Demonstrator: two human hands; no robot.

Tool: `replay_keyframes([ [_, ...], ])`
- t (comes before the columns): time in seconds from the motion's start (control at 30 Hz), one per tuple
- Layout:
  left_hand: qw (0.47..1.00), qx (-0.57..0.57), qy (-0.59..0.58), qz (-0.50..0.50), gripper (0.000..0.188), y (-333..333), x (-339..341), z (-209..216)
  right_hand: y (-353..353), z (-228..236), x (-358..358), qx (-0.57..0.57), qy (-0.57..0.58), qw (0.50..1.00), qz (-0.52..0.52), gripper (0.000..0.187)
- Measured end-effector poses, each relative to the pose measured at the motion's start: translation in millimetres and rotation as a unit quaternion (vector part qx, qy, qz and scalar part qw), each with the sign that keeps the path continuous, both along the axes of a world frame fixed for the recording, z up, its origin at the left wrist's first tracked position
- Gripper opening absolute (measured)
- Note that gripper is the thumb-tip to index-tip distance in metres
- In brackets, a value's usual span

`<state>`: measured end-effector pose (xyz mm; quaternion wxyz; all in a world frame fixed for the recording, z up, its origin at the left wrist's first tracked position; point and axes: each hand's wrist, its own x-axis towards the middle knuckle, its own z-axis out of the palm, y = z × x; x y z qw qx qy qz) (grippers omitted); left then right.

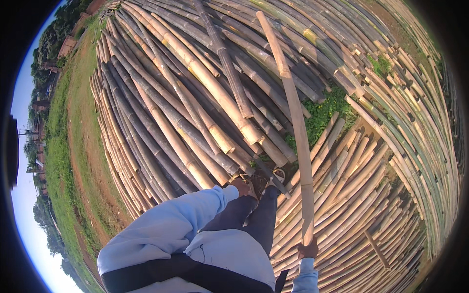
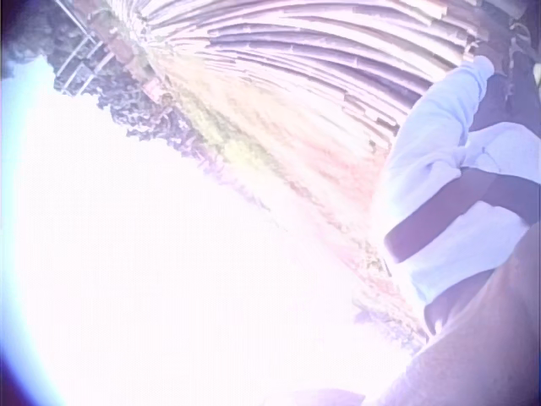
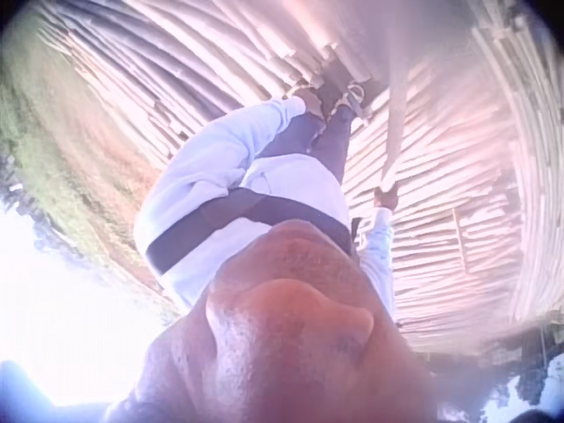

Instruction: The person carries a long bamboo pole across a yard and places it on the ground. The person then walks to a large pile of bamboo poles, selects one, and carries it back to the same area, placing it down. The person repeats this process with another pole.

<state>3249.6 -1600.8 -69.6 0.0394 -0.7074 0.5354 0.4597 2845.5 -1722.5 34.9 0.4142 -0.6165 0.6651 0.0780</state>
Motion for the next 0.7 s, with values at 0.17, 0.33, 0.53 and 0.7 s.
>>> replay_keyframes([
  [0.17,0.944,0.113,0.012,0.308,0.029,-7.4,27.6,-23.4,102.8,72.7,-55.9,-0.057,0.098,0.991,-0.073,0.046],
  [0.33,0.960,0.061,0.040,0.269,0.029,-13.7,34.3,-32.2,168.7,106.9,-58.2,-0.075,0.168,0.966,-0.183,0.046],
  [0.53,0.989,-0.020,0.051,0.135,0.027,-32.8,24.7,-25.8,207.4,100.4,-79.9,-0.124,0.217,0.930,-0.269,0.049],
  [0.7,0.931,0.058,0.181,0.312,0.031,-32.9,32.9,-4.3,216.9,77.8,-117.8,-0.041,0.268,0.908,-0.321,0.055],
])
